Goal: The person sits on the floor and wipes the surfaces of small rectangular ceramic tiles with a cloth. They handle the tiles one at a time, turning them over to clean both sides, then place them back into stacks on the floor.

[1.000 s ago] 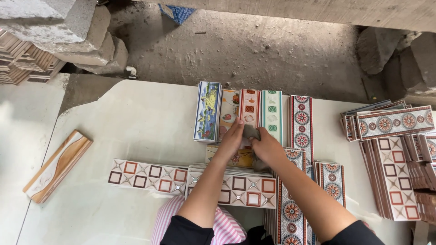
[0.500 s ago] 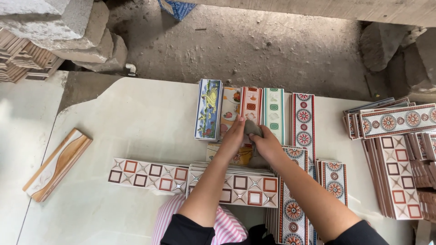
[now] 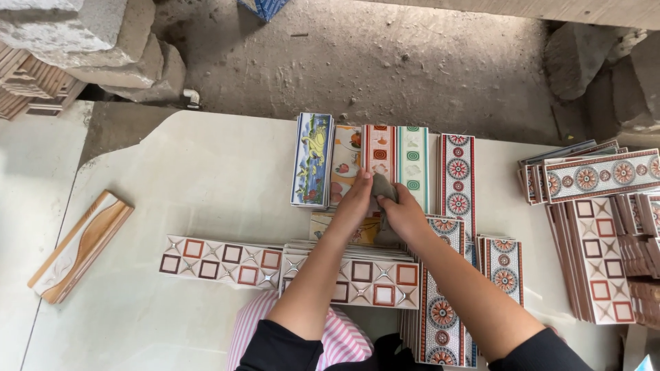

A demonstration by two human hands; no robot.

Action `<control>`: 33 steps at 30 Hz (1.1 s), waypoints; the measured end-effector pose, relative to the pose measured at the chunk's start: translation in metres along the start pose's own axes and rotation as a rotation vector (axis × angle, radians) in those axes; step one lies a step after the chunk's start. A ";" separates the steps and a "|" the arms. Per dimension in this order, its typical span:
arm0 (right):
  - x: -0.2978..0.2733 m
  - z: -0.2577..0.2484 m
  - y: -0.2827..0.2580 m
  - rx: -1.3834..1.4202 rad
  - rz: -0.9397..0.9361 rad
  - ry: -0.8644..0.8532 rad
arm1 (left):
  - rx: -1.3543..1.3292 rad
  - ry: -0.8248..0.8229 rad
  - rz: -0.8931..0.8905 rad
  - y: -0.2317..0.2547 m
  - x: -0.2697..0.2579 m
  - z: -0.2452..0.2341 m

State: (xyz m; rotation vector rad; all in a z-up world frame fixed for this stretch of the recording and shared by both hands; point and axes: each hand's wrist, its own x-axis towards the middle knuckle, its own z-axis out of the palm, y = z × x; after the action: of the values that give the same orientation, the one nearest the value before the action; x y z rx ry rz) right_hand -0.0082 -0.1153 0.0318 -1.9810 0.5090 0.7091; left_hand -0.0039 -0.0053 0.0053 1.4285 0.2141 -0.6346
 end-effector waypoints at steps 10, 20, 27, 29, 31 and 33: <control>0.003 0.002 0.006 -0.017 -0.017 0.022 | 0.068 -0.017 -0.076 0.001 0.008 -0.005; 0.005 0.004 0.007 -0.002 0.020 0.003 | 0.052 -0.004 -0.189 0.001 0.009 -0.007; 0.002 0.003 0.003 -0.010 0.052 -0.011 | -0.083 0.087 -0.293 0.001 0.009 -0.009; 0.004 0.003 0.007 -0.008 0.048 -0.021 | -0.152 0.125 -0.318 0.007 0.006 -0.006; 0.006 0.003 0.010 -0.004 0.047 -0.029 | -0.221 0.161 -0.346 0.017 -0.001 -0.002; 0.008 0.002 0.012 0.005 0.048 -0.027 | -0.262 0.173 -0.361 0.033 -0.010 0.002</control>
State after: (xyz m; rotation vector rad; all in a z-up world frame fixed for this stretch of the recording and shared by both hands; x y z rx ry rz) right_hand -0.0102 -0.1195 0.0175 -1.9579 0.5434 0.7628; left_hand 0.0046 -0.0037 0.0385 1.1988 0.6788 -0.7454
